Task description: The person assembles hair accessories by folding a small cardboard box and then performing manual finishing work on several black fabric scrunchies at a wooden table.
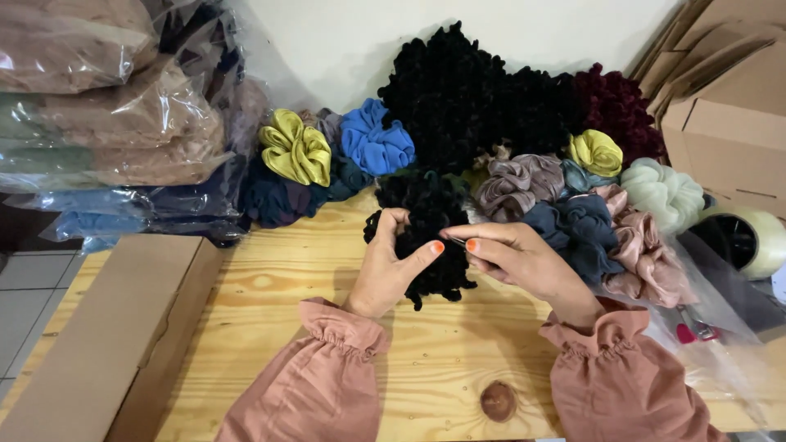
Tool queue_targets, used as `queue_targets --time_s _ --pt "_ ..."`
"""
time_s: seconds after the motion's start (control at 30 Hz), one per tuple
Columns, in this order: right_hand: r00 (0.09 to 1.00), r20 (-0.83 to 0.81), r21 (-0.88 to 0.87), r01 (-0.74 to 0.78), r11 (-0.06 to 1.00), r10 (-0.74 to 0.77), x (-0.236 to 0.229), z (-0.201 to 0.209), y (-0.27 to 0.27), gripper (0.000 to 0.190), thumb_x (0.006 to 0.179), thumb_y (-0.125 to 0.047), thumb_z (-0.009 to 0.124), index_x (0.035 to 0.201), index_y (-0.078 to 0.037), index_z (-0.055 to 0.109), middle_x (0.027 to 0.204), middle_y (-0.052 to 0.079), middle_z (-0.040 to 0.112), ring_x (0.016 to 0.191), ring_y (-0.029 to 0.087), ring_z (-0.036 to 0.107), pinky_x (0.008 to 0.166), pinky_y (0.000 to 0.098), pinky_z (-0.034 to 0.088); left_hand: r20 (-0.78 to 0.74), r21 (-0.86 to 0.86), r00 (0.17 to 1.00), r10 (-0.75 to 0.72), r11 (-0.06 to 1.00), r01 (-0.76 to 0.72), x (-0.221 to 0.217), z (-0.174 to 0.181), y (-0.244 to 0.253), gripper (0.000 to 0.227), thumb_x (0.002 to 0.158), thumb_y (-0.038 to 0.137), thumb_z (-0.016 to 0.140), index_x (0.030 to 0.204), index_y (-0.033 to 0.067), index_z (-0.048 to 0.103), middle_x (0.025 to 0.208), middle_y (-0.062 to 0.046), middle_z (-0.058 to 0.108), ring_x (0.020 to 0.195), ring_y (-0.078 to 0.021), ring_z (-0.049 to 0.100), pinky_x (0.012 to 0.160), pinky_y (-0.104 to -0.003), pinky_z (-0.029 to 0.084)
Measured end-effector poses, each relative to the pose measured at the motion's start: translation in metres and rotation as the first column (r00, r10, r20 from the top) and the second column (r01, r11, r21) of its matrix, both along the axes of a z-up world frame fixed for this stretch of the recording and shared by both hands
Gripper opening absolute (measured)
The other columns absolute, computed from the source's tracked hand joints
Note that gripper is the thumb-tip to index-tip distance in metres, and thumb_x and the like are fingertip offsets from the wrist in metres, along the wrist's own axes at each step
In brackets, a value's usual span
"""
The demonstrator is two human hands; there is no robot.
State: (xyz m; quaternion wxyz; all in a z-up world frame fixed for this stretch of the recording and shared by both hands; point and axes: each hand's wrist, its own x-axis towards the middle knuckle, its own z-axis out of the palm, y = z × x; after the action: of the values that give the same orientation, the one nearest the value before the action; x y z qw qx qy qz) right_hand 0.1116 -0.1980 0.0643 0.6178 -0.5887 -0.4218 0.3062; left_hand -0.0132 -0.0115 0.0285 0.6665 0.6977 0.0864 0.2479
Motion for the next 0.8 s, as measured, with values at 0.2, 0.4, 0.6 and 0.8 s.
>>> queue_targets --time_s 0.2,0.4,0.6,0.8 --pt "1.0 0.025 0.012 -0.002 1.0 0.002 0.004 0.003 0.001 0.035 0.097 -0.003 0.053 0.129 0.002 0.066 0.058 0.007 0.053 0.038 0.005 0.038 0.035 0.0172 0.032 0.021 0.024 1.0 0.004 1.0 -0.004 0.004 -0.007 0.002 0.025 0.087 0.011 0.072 0.107 0.0148 0.059 0.09 -0.002 0.064 0.087 -0.0117 0.058 0.083 -0.031 0.052" --pt "0.993 0.11 -0.029 -0.038 0.999 0.041 0.006 0.0 0.0 0.033 0.096 -0.002 0.054 0.126 0.004 0.068 0.055 0.005 0.051 0.039 0.004 0.036 0.035 0.0169 0.031 0.113 -0.036 0.994 -0.002 0.999 0.006 0.007 -0.012 0.003 0.029 0.083 -0.003 0.058 0.108 0.013 0.056 0.097 -0.002 0.059 0.095 -0.0129 0.053 0.093 -0.034 0.051" --pt "0.999 0.046 0.011 -0.022 1.0 0.021 0.005 0.008 -0.001 0.035 0.095 -0.001 0.055 0.128 0.005 0.066 0.059 0.008 0.054 0.04 0.004 0.039 0.035 0.0163 0.033 0.16 0.01 0.987 -0.02 1.0 0.019 0.004 -0.016 0.0 0.026 0.08 -0.005 0.056 0.099 0.0122 0.058 0.095 -0.002 0.06 0.097 -0.0126 0.053 0.095 -0.035 0.05" --pt "0.999 -0.027 0.061 -0.017 0.998 0.019 0.008 0.004 -0.008 0.033 0.094 0.0 0.056 0.124 0.006 0.068 0.059 0.011 0.053 0.038 0.006 0.037 0.034 0.0174 0.032 0.164 0.107 0.985 -0.047 0.994 0.029 0.006 -0.015 0.001 0.024 0.078 -0.003 0.061 0.096 0.0128 0.061 0.093 -0.004 0.067 0.096 -0.014 0.057 0.094 -0.038 0.051"
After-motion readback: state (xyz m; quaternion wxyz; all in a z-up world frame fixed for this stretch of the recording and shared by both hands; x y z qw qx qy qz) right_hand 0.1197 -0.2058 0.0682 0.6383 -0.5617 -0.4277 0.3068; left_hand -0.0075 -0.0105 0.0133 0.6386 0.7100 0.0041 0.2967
